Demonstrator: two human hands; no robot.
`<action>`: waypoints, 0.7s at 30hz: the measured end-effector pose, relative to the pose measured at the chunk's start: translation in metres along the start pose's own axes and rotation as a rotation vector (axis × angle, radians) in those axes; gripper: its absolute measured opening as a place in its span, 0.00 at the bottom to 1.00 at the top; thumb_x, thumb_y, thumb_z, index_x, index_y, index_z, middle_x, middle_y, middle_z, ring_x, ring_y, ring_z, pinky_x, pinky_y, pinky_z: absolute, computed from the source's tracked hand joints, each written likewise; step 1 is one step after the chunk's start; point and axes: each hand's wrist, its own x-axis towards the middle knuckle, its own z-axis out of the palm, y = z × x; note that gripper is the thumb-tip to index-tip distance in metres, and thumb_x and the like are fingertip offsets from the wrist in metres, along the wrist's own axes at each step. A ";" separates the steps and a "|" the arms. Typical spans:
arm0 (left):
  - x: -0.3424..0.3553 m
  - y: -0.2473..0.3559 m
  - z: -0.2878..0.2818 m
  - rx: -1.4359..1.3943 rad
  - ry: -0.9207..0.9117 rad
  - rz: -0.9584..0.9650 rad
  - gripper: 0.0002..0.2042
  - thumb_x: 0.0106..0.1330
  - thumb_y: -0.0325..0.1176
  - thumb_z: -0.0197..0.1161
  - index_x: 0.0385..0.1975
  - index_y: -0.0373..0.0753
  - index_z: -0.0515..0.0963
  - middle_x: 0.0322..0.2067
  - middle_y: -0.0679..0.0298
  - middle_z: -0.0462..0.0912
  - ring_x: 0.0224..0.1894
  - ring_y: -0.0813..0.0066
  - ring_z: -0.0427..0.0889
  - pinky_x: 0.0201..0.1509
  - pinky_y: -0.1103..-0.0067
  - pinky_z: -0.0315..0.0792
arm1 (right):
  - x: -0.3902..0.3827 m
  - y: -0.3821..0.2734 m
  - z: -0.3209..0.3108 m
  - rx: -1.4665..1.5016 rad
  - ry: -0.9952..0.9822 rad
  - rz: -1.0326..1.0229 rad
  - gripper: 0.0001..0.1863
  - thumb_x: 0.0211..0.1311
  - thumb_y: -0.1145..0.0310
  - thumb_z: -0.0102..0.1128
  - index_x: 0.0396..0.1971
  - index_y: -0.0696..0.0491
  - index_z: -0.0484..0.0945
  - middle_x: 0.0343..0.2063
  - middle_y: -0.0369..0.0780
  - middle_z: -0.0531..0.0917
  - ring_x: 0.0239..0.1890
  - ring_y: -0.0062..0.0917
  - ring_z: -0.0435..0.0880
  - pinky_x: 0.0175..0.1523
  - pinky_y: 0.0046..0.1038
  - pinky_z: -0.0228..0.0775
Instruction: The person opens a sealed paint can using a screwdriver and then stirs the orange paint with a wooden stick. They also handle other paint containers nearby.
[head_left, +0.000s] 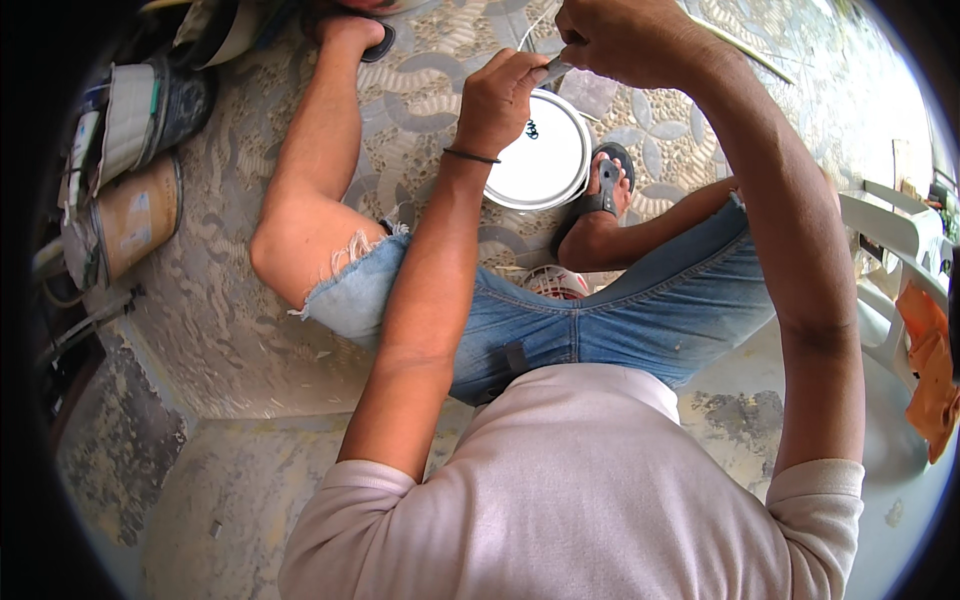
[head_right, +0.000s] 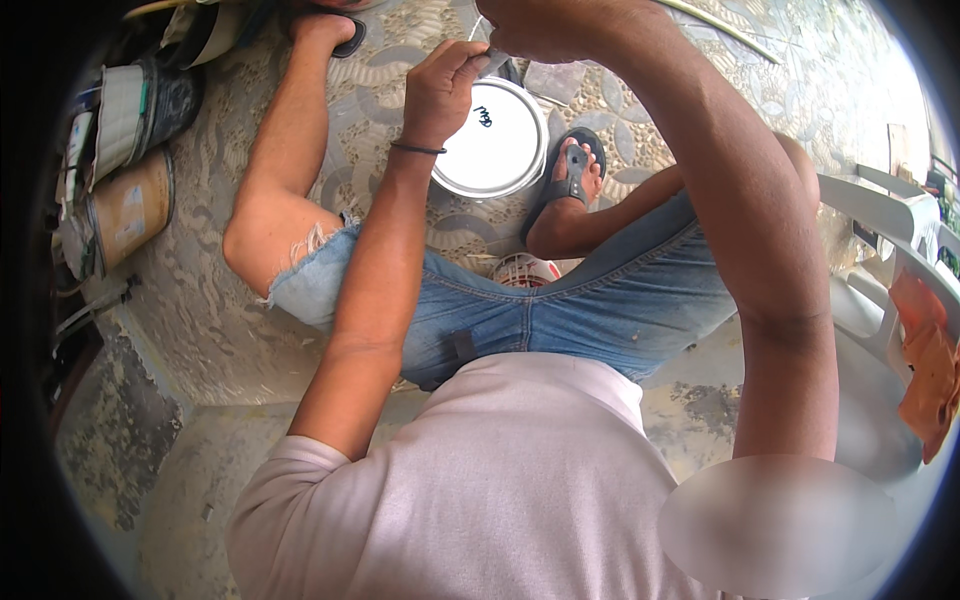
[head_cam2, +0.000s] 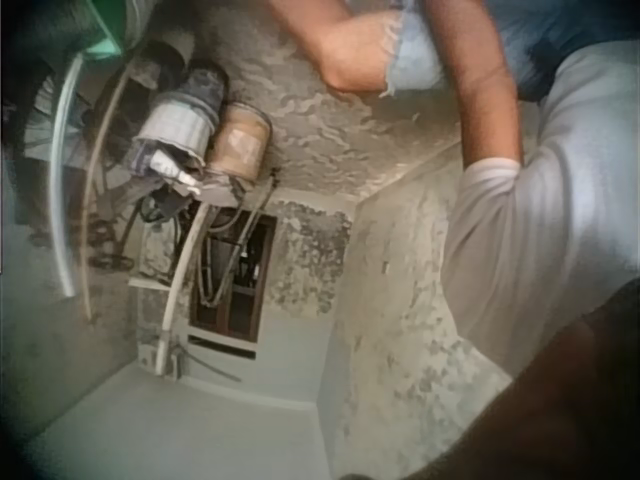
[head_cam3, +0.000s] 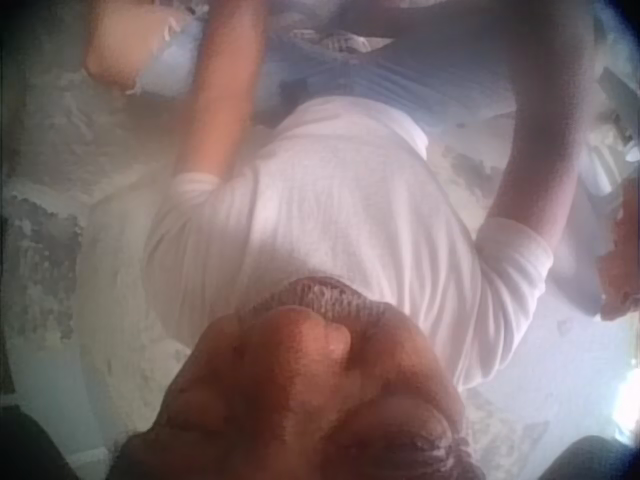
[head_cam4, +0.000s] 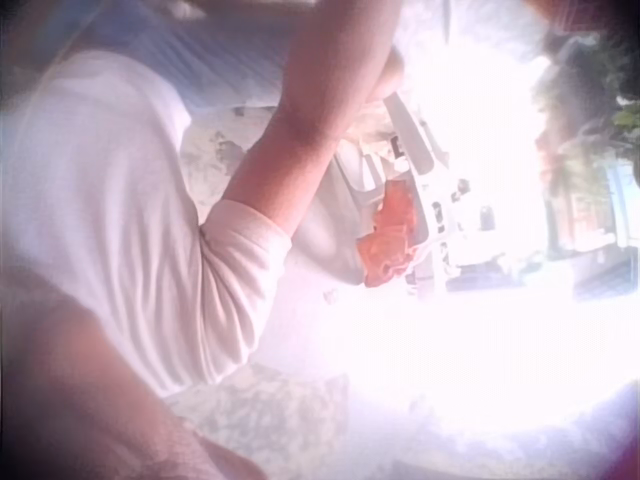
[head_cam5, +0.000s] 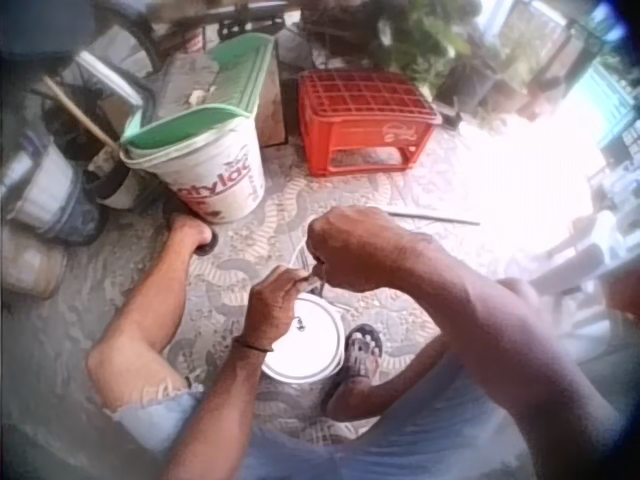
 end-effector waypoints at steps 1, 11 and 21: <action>0.001 0.000 -0.002 0.015 -0.011 0.005 0.05 0.69 0.25 0.69 0.42 0.40 0.84 0.32 0.58 0.84 0.33 0.58 0.87 0.36 0.70 0.78 | -0.001 0.000 -0.001 -0.013 -0.022 -0.006 0.17 0.66 0.61 0.65 0.27 0.62 0.84 0.30 0.54 0.87 0.40 0.51 0.88 0.47 0.49 0.80; -0.052 -0.010 -0.018 0.481 0.041 -1.100 0.27 0.79 0.57 0.47 0.45 0.38 0.83 0.45 0.47 0.87 0.48 0.41 0.86 0.49 0.52 0.76 | -0.055 0.043 0.096 0.130 -0.115 -0.054 0.10 0.72 0.72 0.55 0.48 0.58 0.78 0.32 0.52 0.87 0.39 0.47 0.89 0.46 0.47 0.80; -0.056 -0.023 -0.008 0.513 -0.045 -0.749 0.26 0.80 0.55 0.49 0.39 0.39 0.86 0.41 0.49 0.88 0.43 0.42 0.86 0.46 0.53 0.78 | -0.061 0.030 0.116 0.012 0.051 -0.157 0.29 0.77 0.70 0.55 0.75 0.39 0.69 0.31 0.47 0.86 0.30 0.39 0.88 0.37 0.40 0.81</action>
